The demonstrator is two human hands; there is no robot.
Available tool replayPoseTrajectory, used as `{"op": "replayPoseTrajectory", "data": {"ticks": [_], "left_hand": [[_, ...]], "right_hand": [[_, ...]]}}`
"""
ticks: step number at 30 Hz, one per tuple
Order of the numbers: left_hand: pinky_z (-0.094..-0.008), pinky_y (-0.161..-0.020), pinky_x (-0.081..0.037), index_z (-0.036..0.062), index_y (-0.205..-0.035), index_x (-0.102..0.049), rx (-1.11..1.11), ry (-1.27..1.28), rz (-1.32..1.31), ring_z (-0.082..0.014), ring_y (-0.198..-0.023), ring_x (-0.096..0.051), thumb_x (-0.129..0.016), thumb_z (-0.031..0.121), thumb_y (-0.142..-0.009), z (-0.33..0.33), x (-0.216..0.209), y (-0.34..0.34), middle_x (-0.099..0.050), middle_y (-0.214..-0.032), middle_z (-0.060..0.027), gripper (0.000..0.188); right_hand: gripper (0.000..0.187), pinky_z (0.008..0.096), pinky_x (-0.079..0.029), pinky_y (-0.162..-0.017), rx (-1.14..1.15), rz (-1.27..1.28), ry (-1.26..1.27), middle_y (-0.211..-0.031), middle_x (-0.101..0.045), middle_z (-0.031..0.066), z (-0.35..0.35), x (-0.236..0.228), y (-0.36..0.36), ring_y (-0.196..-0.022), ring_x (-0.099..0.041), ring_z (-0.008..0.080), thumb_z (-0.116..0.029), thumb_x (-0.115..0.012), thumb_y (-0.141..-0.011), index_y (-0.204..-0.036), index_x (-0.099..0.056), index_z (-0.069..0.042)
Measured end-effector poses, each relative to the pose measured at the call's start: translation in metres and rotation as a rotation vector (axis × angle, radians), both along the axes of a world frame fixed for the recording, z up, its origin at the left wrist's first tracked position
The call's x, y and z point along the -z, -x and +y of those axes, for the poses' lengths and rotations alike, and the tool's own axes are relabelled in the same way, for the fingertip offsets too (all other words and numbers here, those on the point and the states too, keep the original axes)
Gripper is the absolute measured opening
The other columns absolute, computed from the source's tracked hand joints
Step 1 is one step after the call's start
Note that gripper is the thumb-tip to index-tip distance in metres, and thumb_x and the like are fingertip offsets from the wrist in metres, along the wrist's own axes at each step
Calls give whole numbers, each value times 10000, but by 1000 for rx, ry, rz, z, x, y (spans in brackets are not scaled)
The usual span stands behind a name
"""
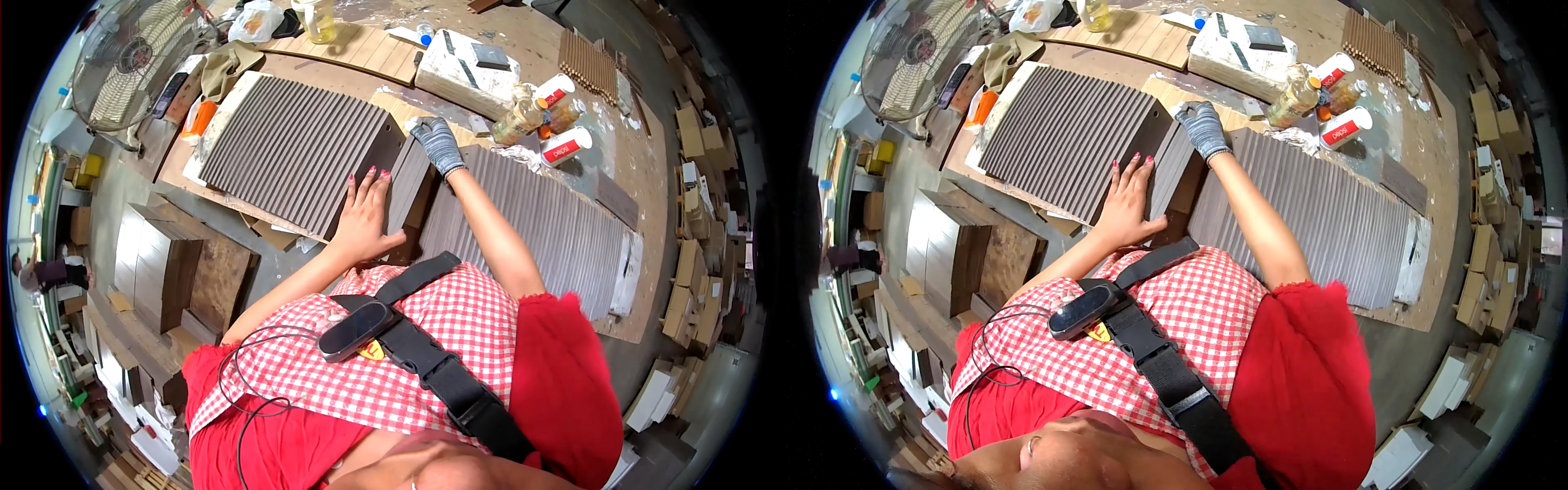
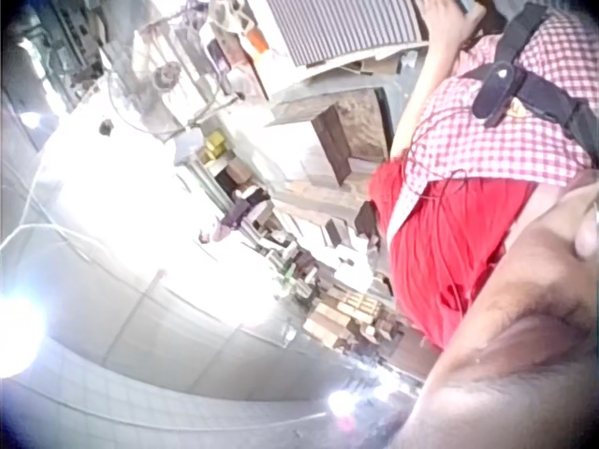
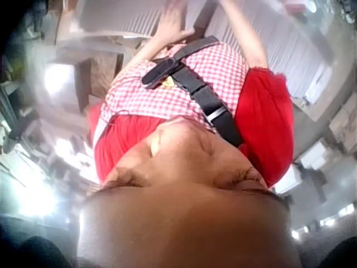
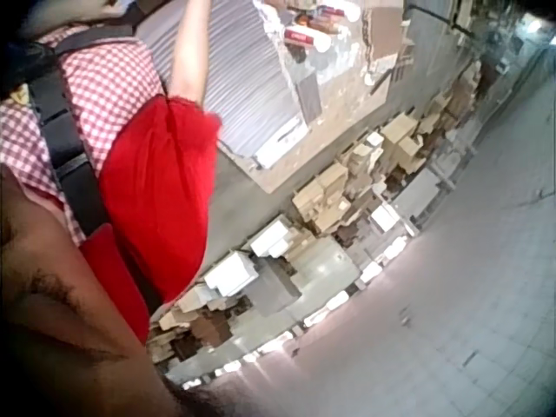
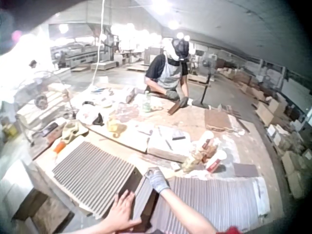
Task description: The person arranges grooved wood panels on a workbench by hand, picking them up from a stack and placing them side-by-side to form a continuous row.
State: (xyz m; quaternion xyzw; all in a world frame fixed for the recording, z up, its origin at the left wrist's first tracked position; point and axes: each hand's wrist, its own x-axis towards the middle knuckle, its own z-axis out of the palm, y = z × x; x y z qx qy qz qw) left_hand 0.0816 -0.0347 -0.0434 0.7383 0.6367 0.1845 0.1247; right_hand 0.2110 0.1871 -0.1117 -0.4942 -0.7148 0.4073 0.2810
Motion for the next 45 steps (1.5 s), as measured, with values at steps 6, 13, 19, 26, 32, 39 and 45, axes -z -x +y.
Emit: {"op": "replayPoseTrajectory", "data": {"ticks": [6, 13, 19, 26, 32, 39, 45], "left_hand": [[-513, -1143, -66, -87, -1348, -277, 35, -33, -57, -356, -1378, -210, -668, 456, -665, -2, 0, -1, -361, -1377, -232, 956], [-560, -1122, -25, 73, -1440, -283, -71, -4, 62, -350, -1402, -144, -665, 505, -644, -7, -11, 15, -218, -1482, -209, 983], [-563, -1113, -16, 49, -1435, -288, -197, 11, 132, -378, -1398, -135, -668, 530, -656, -18, -16, 35, -163, -1496, -240, 991], [-517, -1123, -78, -98, -1419, -136, -510, 27, -29, -439, -1383, -113, -703, 489, -730, -90, -23, 42, -123, -1472, -308, 1069], [-467, -1132, -89, -124, -1416, -58, -666, 386, -350, -425, -1404, -14, -643, 432, -833, -133, -11, 28, -23, -1489, -326, 996], [-270, -676, -477, -93, -1073, -546, -550, 854, -1019, -151, -767, -600, -617, 458, -841, -113, 22, 32, -628, -841, -129, 602], [-355, -665, -471, -49, -1064, -630, -254, 952, -733, -224, -677, -574, -525, 594, -842, -76, 38, 16, -622, -733, -140, 688]], "right_hand": [[369, 353, -463, -867, 92, 286, 82, -1020, -606, 213, 1, 31, 2, -942, -612, 314, -257, -724, -776, -986, -660, 39], [446, 381, -449, -899, 176, -90, -385, -1060, -573, 213, -16, 6, 29, -972, -585, 338, -266, -717, -778, -1090, -608, 33], [505, 436, -359, -992, 218, -151, -270, -1128, -552, 218, -16, 13, 59, -1110, -504, 362, -335, -681, -819, -1161, -569, 20], [491, 357, -392, -992, 127, 157, -181, -1184, -547, 205, 4, 16, 35, -1115, -521, 322, -280, -700, -825, -1176, -554, 31], [402, 323, -423, -931, -228, -28, 44, -1041, -670, 151, 57, -3, 21, -1008, -610, 228, -339, -559, -914, -1130, -628, -8], [522, 337, -331, -1049, -525, -234, 213, -1323, -525, 138, 69, -12, 31, -1240, -470, 271, -429, -401, -967, -1309, -495, -46], [432, 343, -324, -1067, -598, -260, 156, -1358, -494, 123, 81, 8, 24, -1247, -459, 288, -346, -359, -993, -1341, -475, -118]]}}
